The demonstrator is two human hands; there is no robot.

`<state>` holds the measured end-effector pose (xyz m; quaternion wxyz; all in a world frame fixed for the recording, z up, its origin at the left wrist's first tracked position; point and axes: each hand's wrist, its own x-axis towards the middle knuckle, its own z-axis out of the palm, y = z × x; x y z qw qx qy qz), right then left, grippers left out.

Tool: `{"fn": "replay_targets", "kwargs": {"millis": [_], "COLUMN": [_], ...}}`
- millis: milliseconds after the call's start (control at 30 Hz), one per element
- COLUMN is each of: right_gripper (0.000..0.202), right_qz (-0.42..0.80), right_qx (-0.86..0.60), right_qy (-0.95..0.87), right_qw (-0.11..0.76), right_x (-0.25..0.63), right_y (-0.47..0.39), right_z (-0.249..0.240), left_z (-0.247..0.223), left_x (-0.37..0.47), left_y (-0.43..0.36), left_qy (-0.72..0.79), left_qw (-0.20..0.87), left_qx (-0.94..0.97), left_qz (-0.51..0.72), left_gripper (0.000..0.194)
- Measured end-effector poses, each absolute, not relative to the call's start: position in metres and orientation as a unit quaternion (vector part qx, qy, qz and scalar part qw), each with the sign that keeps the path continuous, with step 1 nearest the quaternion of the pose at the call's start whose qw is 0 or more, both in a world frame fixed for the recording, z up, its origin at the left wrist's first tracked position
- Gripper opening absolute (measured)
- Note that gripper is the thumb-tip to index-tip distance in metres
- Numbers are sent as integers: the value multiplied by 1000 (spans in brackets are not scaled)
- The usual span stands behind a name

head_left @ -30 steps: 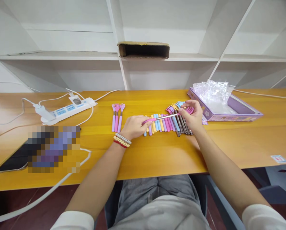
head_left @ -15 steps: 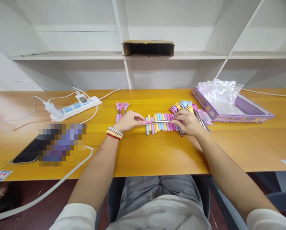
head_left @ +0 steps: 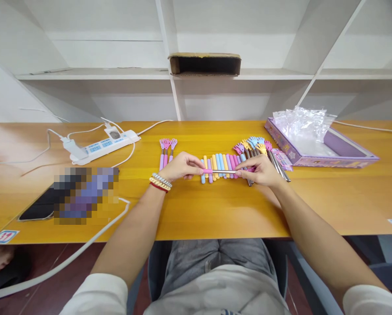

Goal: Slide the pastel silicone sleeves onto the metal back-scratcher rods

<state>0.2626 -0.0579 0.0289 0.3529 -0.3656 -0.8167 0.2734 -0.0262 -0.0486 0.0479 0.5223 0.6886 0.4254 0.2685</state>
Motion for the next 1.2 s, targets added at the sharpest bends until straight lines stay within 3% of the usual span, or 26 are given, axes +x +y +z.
{"fn": "replay_targets", "kwargs": {"millis": [333, 633, 800, 1067, 1200], "right_gripper": [24, 21, 21, 33, 45], "right_qz": [348, 376, 380, 353, 358], "right_qx": [-376, -383, -386, -398, -409], "right_qy": [-758, -731, -729, -744, -701], "right_qw": [402, 421, 418, 404, 461], "right_x": [241, 237, 238, 243, 247], "right_y": [-63, -69, -66, -59, -52], "right_z": [19, 25, 22, 22, 22], "left_z": [52, 51, 53, 50, 43], "left_x": [-1, 2, 5, 11, 15], "left_y": [-65, -65, -67, -68, -66], "left_qy": [408, 410, 410, 397, 408], "left_qw": [514, 524, 528, 501, 458], "left_qx": [709, 684, 682, 713, 741], "left_qz": [258, 299, 298, 289, 272], "left_gripper": [35, 20, 22, 26, 27]}}
